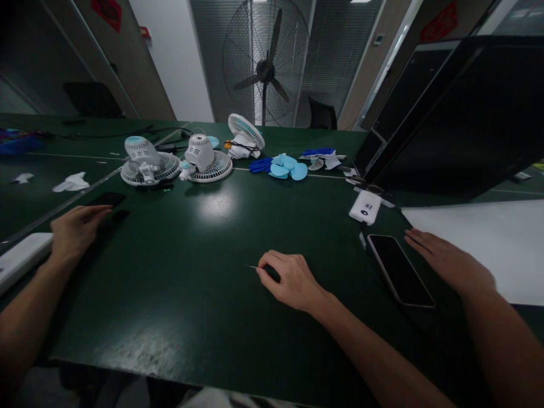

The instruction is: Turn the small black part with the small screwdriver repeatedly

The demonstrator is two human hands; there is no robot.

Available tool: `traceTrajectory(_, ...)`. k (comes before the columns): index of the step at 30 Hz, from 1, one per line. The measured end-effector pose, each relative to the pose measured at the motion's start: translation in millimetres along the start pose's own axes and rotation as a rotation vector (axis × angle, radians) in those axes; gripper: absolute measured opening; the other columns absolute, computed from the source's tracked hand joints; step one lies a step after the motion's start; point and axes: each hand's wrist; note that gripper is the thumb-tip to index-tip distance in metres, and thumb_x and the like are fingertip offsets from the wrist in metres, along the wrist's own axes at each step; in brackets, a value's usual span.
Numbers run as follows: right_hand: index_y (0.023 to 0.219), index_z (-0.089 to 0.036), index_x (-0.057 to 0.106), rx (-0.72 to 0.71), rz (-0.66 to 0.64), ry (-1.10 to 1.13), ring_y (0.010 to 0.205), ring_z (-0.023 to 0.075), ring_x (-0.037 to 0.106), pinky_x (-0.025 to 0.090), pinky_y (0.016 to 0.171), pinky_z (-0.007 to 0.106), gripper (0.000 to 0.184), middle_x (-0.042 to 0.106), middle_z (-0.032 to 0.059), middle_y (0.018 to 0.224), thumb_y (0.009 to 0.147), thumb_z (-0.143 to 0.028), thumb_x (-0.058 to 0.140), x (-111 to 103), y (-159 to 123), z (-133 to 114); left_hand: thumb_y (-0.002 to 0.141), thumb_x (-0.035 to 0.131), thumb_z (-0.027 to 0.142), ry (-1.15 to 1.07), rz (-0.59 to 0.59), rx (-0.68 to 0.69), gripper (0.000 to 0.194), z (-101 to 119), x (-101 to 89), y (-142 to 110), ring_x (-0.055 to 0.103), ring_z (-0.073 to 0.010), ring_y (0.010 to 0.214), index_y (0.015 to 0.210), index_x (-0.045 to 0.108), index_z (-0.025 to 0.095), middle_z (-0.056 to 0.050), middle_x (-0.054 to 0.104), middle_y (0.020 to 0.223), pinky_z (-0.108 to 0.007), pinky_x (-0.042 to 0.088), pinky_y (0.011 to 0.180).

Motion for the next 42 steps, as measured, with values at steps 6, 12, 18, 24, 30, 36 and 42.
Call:
traceTrajectory(6, 0.101, -0.019, 0.066, 0.009, -0.007, 0.008, 0.074, 0.0136, 0.062, 0.046, 0.066, 0.026, 0.015, 0.068, 0.0025, 0.092, 0.104, -0.028, 0.054, -0.2, 0.3, -0.7, 0.088, 0.068, 0.036, -0.021, -0.024, -0.091, 0.040, 3.1, 1.1, 2.5, 0.067, -0.0177, 0.089, 0.123, 0.074, 0.016, -0.005, 0.071, 0.112, -0.026, 0.052, 0.088)
traceTrajectory(12, 0.100, -0.019, 0.066, 0.009, -0.006, -0.004, 0.072, 0.0133, 0.061, 0.045, 0.065, 0.026, 0.016, 0.068, 0.0023, 0.092, 0.104, -0.029, 0.054, -0.6, 0.1, -0.5, 0.087, 0.071, 0.038, -0.082, 0.008, -0.271, 0.041, 20.3, -2.4, 0.2, 0.069, -0.0182, 0.085, 0.122, 0.074, 0.017, -0.004, 0.075, 0.097, -0.029, 0.053, 0.091)
traceTrajectory(18, 0.102, -0.019, 0.066, 0.006, -0.005, 0.013, 0.073, 0.0135, 0.061, 0.046, 0.065, 0.026, 0.015, 0.068, 0.0030, 0.092, 0.104, -0.028, 0.054, -0.1, 0.4, -0.5, 0.088, 0.069, 0.045, -0.004, 0.012, -0.224, 0.040, 40.1, 3.9, -0.7, 0.067, -0.0192, 0.087, 0.118, 0.077, 0.020, -0.003, 0.075, 0.107, -0.030, 0.049, 0.094)
traceTrajectory(24, 0.103, -0.019, 0.066, -0.002, -0.002, 0.010, 0.073, 0.0133, 0.061, 0.046, 0.065, 0.026, 0.015, 0.068, 0.0029, 0.092, 0.104, -0.028, 0.054, -0.3, 0.3, -0.5, 0.088, 0.070, 0.049, 0.010, -0.067, -0.254, 0.045, 28.9, 14.4, 1.8, 0.067, -0.0195, 0.086, 0.121, 0.075, 0.018, -0.005, 0.076, 0.107, -0.029, 0.047, 0.092)
traceTrajectory(30, 0.102, -0.019, 0.066, 0.005, -0.013, 0.006, 0.073, 0.0135, 0.062, 0.047, 0.065, 0.026, 0.016, 0.069, 0.0031, 0.093, 0.104, -0.028, 0.054, -1.2, 0.0, -1.0, 0.089, 0.068, 0.049, 0.020, -0.042, -0.263, 0.043, 31.4, 12.7, 2.4, 0.067, -0.0203, 0.095, 0.120, 0.076, 0.020, -0.005, 0.075, 0.112, -0.030, 0.045, 0.098)
traceTrajectory(36, 0.103, -0.019, 0.066, 0.012, -0.025, 0.012, 0.075, 0.0135, 0.063, 0.048, 0.067, 0.026, 0.015, 0.069, 0.0035, 0.094, 0.104, -0.028, 0.054, -0.9, 0.0, -0.8, 0.087, 0.068, 0.049, -0.019, -0.066, -0.318, 0.045, 40.6, 8.2, 1.1, 0.067, -0.0217, 0.095, 0.119, 0.076, 0.018, -0.005, 0.075, 0.108, -0.032, 0.046, 0.100)
traceTrajectory(42, 0.103, -0.019, 0.066, 0.013, -0.021, 0.011, 0.075, 0.0137, 0.064, 0.049, 0.067, 0.026, 0.016, 0.070, 0.0038, 0.095, 0.105, -0.029, 0.054, 0.0, -0.5, 0.8, 0.084, 0.070, 0.047, -0.029, -0.089, -0.389, 0.046, 41.5, 5.3, 1.7, 0.067, -0.0248, 0.099, 0.118, 0.076, 0.017, -0.007, 0.075, 0.105, -0.035, 0.045, 0.102)
Point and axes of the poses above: each hand's wrist, its own y-axis towards the middle knuckle, its own x-axis out of the palm, z = x × y
